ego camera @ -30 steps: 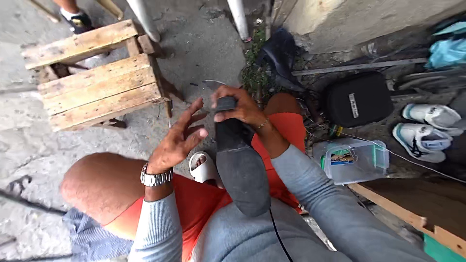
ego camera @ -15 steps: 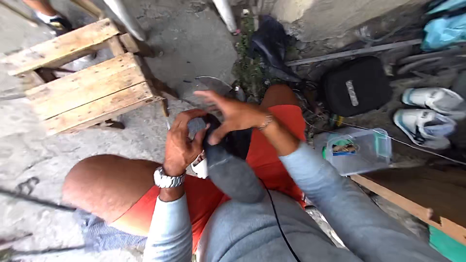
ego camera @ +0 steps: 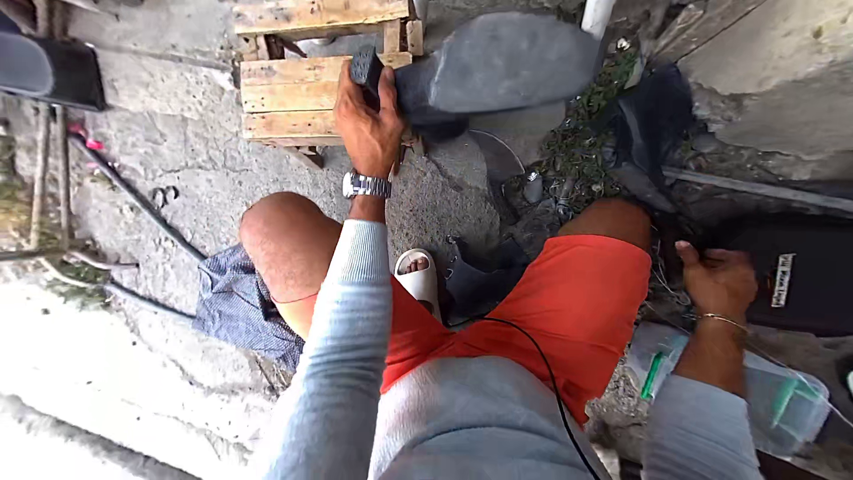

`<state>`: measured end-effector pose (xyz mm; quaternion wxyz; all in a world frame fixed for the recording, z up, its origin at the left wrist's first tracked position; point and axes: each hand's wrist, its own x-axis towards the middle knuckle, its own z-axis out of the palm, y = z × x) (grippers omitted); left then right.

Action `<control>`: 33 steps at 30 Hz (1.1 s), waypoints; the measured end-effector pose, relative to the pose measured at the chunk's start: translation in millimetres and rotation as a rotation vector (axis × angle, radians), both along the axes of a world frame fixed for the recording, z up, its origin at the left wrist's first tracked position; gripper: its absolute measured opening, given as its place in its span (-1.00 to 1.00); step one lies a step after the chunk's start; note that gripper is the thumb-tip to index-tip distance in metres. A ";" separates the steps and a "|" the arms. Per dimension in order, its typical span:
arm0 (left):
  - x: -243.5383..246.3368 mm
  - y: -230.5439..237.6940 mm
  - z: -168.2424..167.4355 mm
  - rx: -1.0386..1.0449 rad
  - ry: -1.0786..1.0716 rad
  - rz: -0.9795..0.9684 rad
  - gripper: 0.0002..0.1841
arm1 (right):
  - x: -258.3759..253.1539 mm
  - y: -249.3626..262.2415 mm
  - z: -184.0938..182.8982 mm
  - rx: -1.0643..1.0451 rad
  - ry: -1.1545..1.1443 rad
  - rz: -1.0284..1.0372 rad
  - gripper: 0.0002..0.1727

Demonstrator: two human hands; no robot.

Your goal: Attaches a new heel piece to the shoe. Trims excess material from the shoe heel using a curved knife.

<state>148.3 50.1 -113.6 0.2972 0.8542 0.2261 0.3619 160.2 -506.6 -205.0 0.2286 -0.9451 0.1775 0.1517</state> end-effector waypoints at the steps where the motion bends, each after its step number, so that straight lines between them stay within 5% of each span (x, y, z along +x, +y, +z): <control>1: 2.7 8.9 -13.5 0.008 0.007 0.034 -0.59 | 1.8 -3.1 -12.9 -0.084 0.000 0.014 -0.19; 12: 20.0 -9.5 -1.8 0.119 -0.201 -0.024 -0.60 | -4.3 3.2 -33.4 -0.363 -0.044 0.009 -0.20; 23: 16.1 1.6 -26.2 0.227 0.103 -0.096 -0.52 | -3.6 11.3 -58.3 -0.418 0.122 -0.031 -0.16; 27: 20.8 21.8 -38.0 0.160 0.104 -0.081 -0.54 | -5.3 73.4 46.3 -0.326 0.309 0.087 -0.36; 29: 19.1 18.2 -31.0 0.113 0.075 -0.082 -0.55 | 3.8 74.7 67.1 -0.193 0.391 0.063 -0.35; 33: 7.6 10.7 -18.6 0.040 0.052 -0.158 -0.58 | 29.6 -3.4 -15.7 -0.130 0.286 0.023 -0.46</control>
